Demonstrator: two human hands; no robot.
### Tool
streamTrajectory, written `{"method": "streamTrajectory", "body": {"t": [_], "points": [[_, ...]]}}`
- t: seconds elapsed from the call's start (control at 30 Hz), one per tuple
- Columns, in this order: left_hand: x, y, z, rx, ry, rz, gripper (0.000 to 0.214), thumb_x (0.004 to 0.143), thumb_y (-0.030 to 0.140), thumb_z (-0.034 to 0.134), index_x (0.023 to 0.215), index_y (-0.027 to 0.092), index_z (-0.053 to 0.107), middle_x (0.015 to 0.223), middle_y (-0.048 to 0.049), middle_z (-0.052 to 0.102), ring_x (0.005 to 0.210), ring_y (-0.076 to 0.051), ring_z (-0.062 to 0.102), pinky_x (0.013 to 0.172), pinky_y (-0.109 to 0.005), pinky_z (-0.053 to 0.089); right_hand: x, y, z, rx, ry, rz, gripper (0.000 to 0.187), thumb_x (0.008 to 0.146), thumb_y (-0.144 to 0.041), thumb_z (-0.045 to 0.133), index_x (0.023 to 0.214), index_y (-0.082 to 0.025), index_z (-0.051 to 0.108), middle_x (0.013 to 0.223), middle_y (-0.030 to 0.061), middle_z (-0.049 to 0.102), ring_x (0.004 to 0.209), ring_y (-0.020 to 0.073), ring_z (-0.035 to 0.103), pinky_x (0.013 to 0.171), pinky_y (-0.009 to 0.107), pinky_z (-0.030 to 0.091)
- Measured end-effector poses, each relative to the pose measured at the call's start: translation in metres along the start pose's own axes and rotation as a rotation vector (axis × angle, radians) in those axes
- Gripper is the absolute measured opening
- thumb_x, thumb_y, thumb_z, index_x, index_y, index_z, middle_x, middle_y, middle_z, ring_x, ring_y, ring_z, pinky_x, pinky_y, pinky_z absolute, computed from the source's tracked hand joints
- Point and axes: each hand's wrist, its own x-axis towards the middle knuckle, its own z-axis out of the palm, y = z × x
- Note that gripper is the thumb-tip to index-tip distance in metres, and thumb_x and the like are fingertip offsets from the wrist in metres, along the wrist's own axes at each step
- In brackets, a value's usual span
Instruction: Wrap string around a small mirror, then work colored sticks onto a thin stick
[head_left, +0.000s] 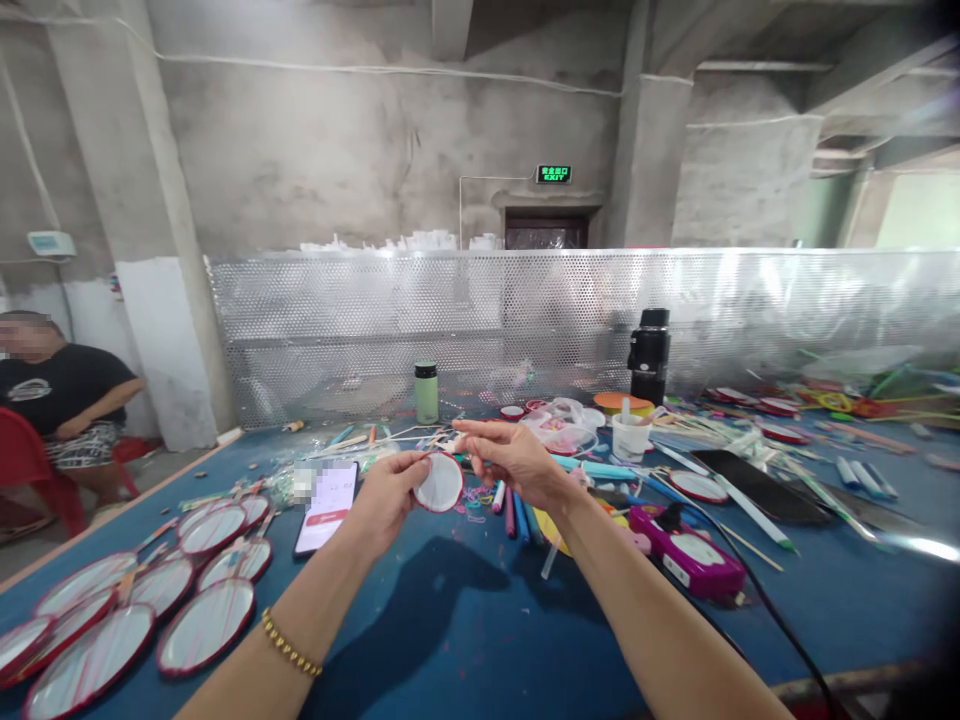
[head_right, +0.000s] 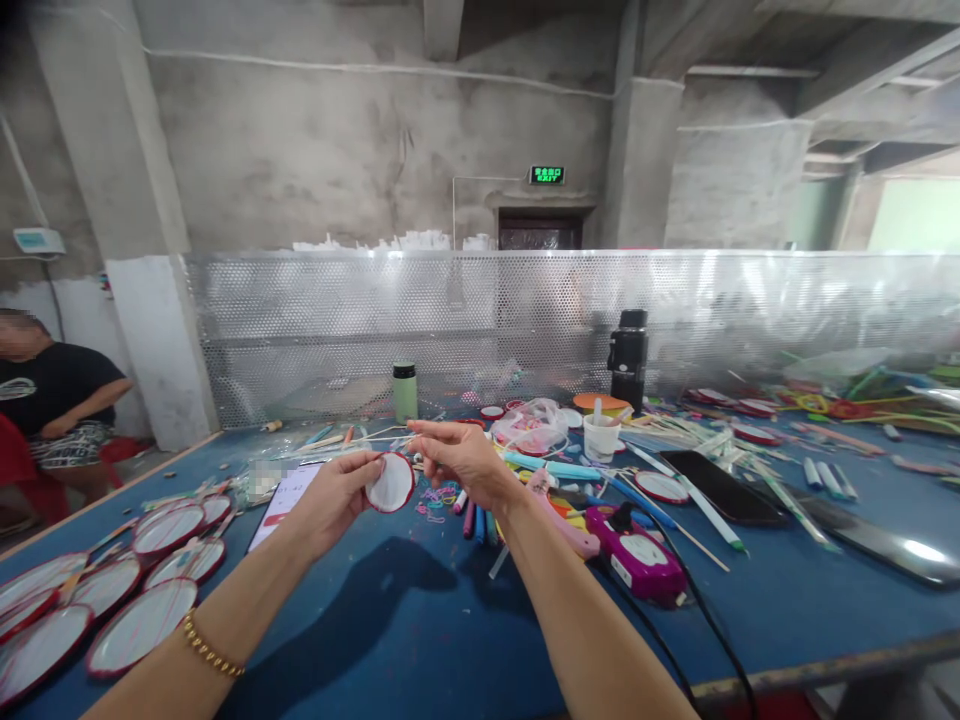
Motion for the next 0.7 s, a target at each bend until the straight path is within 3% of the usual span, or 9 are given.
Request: {"method": "streamTrajectory", "body": {"t": [0.13,0.27,0.47,0.7], "points": [[0.005,-0.004,-0.006,0.06,0.094,0.04,0.024,0.067,0.028,0.071,0.084,0.013,0.065,0.074,-0.0031,0.064,0.065,-0.013,0.057,0.059,-0.025,0.047,0.004,0.009,0.006,-0.209,-0.017,-0.028,0.047,0.07,-0.037,0.075,0.111,-0.015,0.07,0.089,0.0061,0.07,0.06,0.0108,0.057,0.049,0.023,0.051],[0.006,-0.006,-0.004,0.142,0.154,0.067,0.016,0.07,0.025,0.066,0.083,0.017,0.061,0.071,-0.0005,0.061,0.064,-0.014,0.057,0.056,-0.025,0.048,0.009,0.02,0.011,-0.266,-0.056,-0.047,0.044,0.07,-0.037,0.074,0.108,-0.016,0.071,0.082,0.0032,0.07,0.057,0.0097,0.056,0.05,0.022,0.047],[0.002,-0.009,0.003,0.257,0.069,0.035,0.017,0.073,0.03,0.064,0.085,0.02,0.057,0.071,-0.0017,0.062,0.055,-0.016,0.059,0.049,-0.029,0.049,0.013,0.033,0.008,-0.328,-0.038,-0.076,0.044,0.069,-0.04,0.075,0.106,-0.016,0.072,0.07,0.0006,0.067,0.056,0.0103,0.052,0.05,0.021,0.04],[-0.002,-0.008,0.004,0.284,-0.006,-0.001,0.02,0.078,0.036,0.059,0.089,0.02,0.055,0.073,-0.0038,0.065,0.046,-0.016,0.06,0.044,-0.03,0.049,0.009,0.032,0.011,-0.33,-0.077,-0.092,0.042,0.071,-0.043,0.072,0.104,-0.016,0.073,0.083,0.0036,0.069,0.068,0.0148,0.059,0.06,0.025,0.047]]}}
